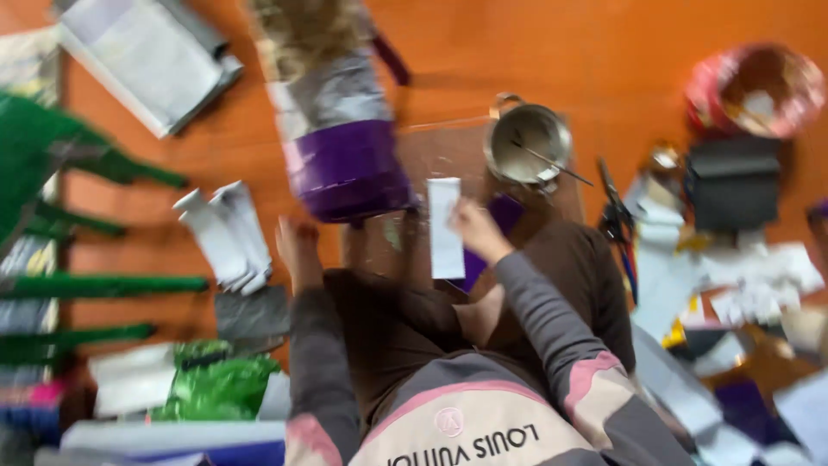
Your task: Applying adhesive and colored strips to a paper-mache animal frame.
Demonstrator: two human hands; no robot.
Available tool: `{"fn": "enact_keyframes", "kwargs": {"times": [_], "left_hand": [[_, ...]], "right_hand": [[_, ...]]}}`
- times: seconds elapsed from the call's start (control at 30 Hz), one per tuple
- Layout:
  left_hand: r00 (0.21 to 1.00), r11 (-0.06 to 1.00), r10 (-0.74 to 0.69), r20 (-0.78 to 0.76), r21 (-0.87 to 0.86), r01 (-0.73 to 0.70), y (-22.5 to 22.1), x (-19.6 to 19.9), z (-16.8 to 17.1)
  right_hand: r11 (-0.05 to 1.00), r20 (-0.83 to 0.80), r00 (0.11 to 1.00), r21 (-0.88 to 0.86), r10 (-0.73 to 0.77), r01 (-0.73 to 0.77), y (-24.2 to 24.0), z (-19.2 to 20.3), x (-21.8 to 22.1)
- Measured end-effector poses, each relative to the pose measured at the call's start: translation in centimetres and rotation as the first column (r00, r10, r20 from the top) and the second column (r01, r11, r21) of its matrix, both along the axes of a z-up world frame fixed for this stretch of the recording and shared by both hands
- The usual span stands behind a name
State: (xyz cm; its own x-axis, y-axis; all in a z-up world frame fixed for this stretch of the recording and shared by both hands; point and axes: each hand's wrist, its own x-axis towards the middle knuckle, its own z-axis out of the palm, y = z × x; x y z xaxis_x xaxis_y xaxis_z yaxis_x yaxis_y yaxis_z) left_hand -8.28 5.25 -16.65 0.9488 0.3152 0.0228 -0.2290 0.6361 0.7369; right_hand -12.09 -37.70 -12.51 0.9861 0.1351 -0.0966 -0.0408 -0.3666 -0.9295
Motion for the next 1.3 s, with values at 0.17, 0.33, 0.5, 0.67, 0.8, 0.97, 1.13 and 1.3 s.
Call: {"fn": "enact_keyframes", "kwargs": {"times": [0.17,0.33,0.5,0.67,0.8,0.97,1.13,1.3], "left_hand": [[0.789,0.866,-0.498,-0.358,-0.172,0.469,-13.8,-11.4,4.4],[0.384,0.640,-0.685,-0.619,-0.260,0.723,-20.8,-16.3,2.5],[0.235,0.551,-0.585,-0.776,-0.168,0.818,-21.1,-15.9,1.9],[0.249,0.560,-0.600,-0.761,-0.177,0.809,-21.0,-16.1,1.5],[0.252,0.576,-0.569,-0.783,-0.161,0.801,-21.4,-16.0,2.1],[0.234,0.598,-0.620,-0.749,-0.259,0.758,-21.8,-14.8,0.9],[0.103,0.650,-0.557,-0.824,-0.356,0.672,-21.9,-14.3,-1.2],[0.222,0.653,-0.620,-0.753,-0.338,0.678,-21.3,-14.5,-4.0]], "right_hand": [[0.996,-0.004,0.999,-0.084,0.037,-0.037,-1.0,-0.1,-7.5],[0.975,0.051,0.974,0.021,-0.221,0.220,-8.7,11.0,-9.5],[0.670,0.324,0.675,-0.145,-0.663,0.728,-19.7,8.2,-13.3],[0.485,0.138,0.497,-0.115,-0.857,0.867,-30.7,-3.0,-13.9],[0.480,-0.059,0.476,-0.110,-0.877,0.871,-34.6,-5.4,-9.3],[0.371,0.164,0.482,-0.446,-0.861,0.814,-37.4,-13.7,-3.8],[0.390,-0.047,0.436,-0.541,-0.899,0.745,-37.8,-16.2,-1.8],[0.276,0.077,0.335,-0.412,-0.939,0.868,-36.7,-12.0,-2.6]]}}
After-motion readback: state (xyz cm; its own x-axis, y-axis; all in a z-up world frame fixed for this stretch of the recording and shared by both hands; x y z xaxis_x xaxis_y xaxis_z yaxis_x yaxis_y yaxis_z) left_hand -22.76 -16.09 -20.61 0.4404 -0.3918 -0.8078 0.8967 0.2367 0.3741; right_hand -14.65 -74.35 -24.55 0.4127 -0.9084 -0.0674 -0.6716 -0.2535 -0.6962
